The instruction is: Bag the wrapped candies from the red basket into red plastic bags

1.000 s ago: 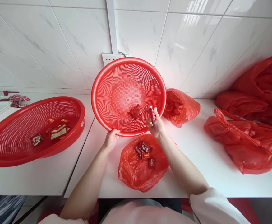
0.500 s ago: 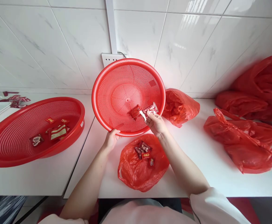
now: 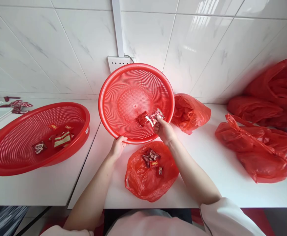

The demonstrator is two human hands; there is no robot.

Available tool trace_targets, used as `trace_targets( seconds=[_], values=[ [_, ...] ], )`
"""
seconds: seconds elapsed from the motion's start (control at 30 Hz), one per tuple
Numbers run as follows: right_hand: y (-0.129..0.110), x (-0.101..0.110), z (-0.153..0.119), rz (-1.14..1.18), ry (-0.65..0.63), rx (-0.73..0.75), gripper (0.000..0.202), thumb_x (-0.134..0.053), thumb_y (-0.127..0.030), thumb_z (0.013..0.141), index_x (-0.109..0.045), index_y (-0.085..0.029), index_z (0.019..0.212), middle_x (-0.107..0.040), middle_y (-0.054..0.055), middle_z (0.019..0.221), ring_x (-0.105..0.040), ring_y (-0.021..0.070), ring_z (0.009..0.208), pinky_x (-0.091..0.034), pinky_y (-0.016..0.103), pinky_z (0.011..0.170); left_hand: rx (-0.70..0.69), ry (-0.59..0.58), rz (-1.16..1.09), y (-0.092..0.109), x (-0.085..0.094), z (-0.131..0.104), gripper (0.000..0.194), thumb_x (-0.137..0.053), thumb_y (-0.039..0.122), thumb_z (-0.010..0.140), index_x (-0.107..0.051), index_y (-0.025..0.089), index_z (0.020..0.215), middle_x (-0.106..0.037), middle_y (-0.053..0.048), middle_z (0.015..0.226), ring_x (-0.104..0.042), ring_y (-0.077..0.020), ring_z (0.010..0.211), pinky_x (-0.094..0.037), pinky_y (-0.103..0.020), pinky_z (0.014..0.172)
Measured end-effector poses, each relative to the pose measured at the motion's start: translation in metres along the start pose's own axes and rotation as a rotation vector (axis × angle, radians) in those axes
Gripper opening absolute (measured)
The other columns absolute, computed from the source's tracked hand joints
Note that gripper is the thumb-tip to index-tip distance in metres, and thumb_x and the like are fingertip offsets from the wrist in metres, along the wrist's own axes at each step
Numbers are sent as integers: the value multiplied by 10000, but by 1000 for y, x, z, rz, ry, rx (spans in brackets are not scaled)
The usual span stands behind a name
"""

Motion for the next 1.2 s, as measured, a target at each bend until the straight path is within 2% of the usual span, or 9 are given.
trace_targets(
  seconds=[0.07,0.13,0.23,0.33,0.53,0.8,0.9,1.07,1.2],
  values=[
    [4,-13,-5,-16,-133,-79,328,-704,-416,740,-464,-211,650,-341,-109,379,-281,50,321,-236,175,340,-5,-14,-2,0,0,1,158,-605,204,649,-673,154,782,-682,-63,870,-641,-235,877,-535,-352,760],
    [3,-23,-13,-92,-230,-102,200,-683,-321,742,-517,-210,734,-426,-94,386,-360,65,313,-263,169,330,-6,-32,-12,-2,-1,1,166,-600,201,662,-678,154,800,-690,-67,906,-642,-239,910,-534,-351,772],
    [-3,-38,-25,-168,-368,-99,316,-564,-230,754,-575,-199,1068,-727,38,797,-676,156,646,-515,240,531,-7,-39,-22,-4,1,3,174,-600,196,672,-682,153,819,-695,-69,931,-643,-235,906,-532,-346,762],
    [-8,-54,-35,-141,-518,-101,393,-450,-239,800,-543,-187,1178,-718,97,1050,-688,212,945,-552,371,806,-15,-33,-23,-3,1,4,181,-599,194,677,-685,151,831,-694,-66,898,-641,-232,885,-529,-340,741],
    [-14,-55,-51,-221,-685,-140,329,-466,-324,871,-555,-186,1156,-685,108,1116,-664,236,1014,-557,399,812,-13,-19,-41,1,-4,2,217,-605,206,638,-691,136,824,-706,-85,955,-638,-251,951,-520,-367,814],
    [13,-57,-116,-931,-1275,-366,289,-587,-383,878,-714,-128,827,-715,51,803,-670,141,760,-521,259,767,-19,-6,-40,-3,3,4,99,-623,206,640,-675,151,704,-699,-50,810,-650,-227,859,-521,-331,769],
    [7,-64,-95,-1070,-1128,-105,311,-553,-414,892,-722,-155,933,-728,49,914,-671,154,842,-505,275,833,-12,-16,-40,-4,2,5,96,-620,200,632,-669,153,700,-701,-57,834,-652,-238,866,-529,-341,749],
    [-20,-45,-33,-1424,-365,494,445,-468,-433,929,-564,-177,1280,-532,125,1375,-475,239,1290,-353,422,1082,17,-62,-19,-7,-7,1,184,-621,195,640,-690,149,803,-698,-63,848,-660,-243,871,-534,-342,721],
    [4,-24,-11,-1781,-105,472,820,-469,-591,881,-231,-114,1505,-91,177,1586,-45,322,1470,-91,605,1140,62,-124,-38,-21,-17,-4,109,-635,191,658,-677,142,747,-685,-61,796,-660,-235,853,-529,-343,751]
  ],
)
Point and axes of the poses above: each hand's wrist, its own z-axis towards the middle knuckle, its own x-axis out of the back of the hand, y = z × x, the point moved 10 cm from there along z, towards the middle knuckle
